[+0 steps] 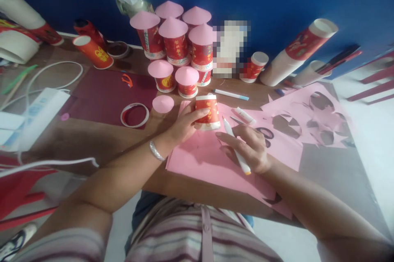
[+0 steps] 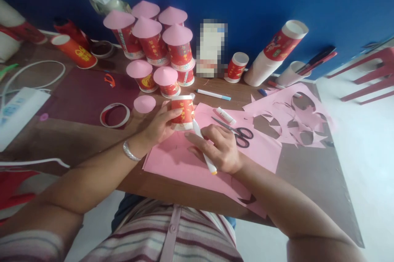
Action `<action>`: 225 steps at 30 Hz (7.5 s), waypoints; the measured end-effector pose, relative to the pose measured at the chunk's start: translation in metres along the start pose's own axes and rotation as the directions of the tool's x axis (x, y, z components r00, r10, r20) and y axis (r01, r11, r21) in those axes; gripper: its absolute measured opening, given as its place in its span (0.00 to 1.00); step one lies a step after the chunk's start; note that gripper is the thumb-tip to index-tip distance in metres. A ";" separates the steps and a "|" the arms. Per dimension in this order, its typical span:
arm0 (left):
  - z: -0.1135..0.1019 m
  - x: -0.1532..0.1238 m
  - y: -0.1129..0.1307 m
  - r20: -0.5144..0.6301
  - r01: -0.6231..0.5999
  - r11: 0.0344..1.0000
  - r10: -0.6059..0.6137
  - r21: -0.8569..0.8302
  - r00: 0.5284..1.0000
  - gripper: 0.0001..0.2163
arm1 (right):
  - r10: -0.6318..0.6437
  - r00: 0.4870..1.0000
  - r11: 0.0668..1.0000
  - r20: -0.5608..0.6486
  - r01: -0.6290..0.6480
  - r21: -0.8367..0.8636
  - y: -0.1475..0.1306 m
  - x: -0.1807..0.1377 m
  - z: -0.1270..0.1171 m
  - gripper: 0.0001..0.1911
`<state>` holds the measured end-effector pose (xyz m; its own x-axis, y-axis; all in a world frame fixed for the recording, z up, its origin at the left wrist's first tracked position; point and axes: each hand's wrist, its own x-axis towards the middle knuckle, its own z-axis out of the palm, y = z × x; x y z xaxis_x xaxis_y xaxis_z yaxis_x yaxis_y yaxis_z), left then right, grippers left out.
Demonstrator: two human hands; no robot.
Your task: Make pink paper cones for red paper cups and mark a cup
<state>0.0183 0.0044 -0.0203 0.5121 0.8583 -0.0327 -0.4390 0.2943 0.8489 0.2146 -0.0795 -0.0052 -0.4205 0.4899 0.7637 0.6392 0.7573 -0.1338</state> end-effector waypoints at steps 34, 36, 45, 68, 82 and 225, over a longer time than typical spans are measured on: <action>-0.004 0.004 -0.006 0.021 -0.034 0.998 0.034 0.048 0.999 0.14 | 0.074 0.997 0.987 0.009 -0.075 0.139 -0.011 0.004 0.003 0.14; -0.004 0.004 -0.006 0.019 -0.029 0.998 0.028 0.054 0.999 0.14 | 0.116 0.993 0.982 0.025 -0.118 0.145 -0.013 0.005 0.001 0.13; -0.001 0.003 -0.003 0.053 -0.045 0.997 0.042 0.058 0.998 0.14 | 0.310 0.946 0.932 0.097 -0.322 0.168 -0.020 0.011 -0.005 0.03; -0.003 0.001 0.002 -0.046 0.050 0.998 -0.052 -0.029 0.998 0.15 | 0.175 0.984 0.960 0.027 -0.177 0.215 -0.017 0.011 -0.004 0.07; -0.006 0.003 0.000 -0.003 0.036 0.998 -0.036 -0.052 0.999 0.15 | 0.113 0.994 0.967 -0.008 -0.108 0.232 -0.015 0.008 -0.001 0.10; 0.001 -0.002 0.002 -0.075 0.009 0.999 -0.011 -0.033 0.997 0.16 | 0.211 0.978 0.978 0.005 -0.211 0.006 0.022 -0.016 0.015 0.21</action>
<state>0.0169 0.0029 -0.0180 0.4601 0.8841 -0.0820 -0.4586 0.3157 0.8307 0.2259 -0.0645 -0.0299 -0.2796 0.6404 0.7153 0.7095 0.6398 -0.2955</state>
